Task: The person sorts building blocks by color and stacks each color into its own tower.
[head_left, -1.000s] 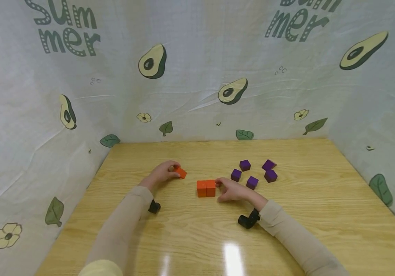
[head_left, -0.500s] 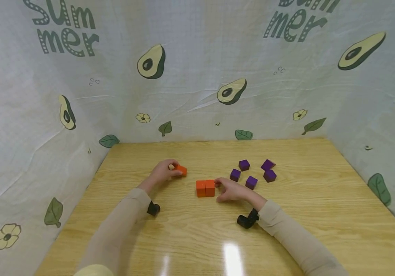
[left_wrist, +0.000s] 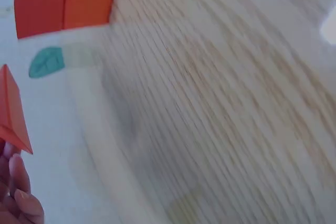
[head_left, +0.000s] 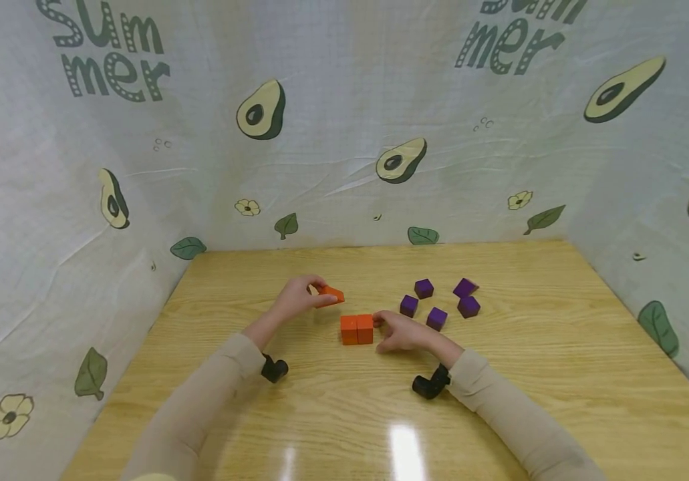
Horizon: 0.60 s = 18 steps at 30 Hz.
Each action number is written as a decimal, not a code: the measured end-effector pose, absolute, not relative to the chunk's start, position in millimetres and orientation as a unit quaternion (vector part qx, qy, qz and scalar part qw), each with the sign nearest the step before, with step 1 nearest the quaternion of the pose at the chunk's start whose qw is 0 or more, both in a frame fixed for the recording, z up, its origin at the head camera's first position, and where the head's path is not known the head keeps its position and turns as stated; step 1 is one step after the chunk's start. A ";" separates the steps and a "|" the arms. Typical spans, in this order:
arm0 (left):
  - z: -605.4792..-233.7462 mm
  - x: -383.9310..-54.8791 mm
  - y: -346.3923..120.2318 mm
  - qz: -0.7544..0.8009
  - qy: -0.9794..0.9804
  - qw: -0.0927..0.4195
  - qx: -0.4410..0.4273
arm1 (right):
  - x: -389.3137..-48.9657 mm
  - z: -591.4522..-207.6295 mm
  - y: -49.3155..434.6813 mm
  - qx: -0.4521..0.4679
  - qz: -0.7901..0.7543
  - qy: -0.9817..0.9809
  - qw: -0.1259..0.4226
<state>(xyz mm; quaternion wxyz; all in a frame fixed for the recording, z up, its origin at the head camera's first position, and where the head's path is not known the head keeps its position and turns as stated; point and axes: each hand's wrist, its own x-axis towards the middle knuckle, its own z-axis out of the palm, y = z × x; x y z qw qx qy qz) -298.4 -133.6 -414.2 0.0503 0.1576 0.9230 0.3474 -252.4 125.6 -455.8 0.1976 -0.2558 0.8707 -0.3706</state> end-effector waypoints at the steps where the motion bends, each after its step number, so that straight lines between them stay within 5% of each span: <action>1: -412.7 -295.5 -130.9 0.349 0.923 0.049 0.156 | -252.4 -455.8 125.3 -0.255 -0.371 0.871 0.197; 18: -408.8 -261.5 -100.2 0.325 0.925 0.017 0.197 | -254.6 -461.0 122.8 -0.243 -0.380 0.874 0.181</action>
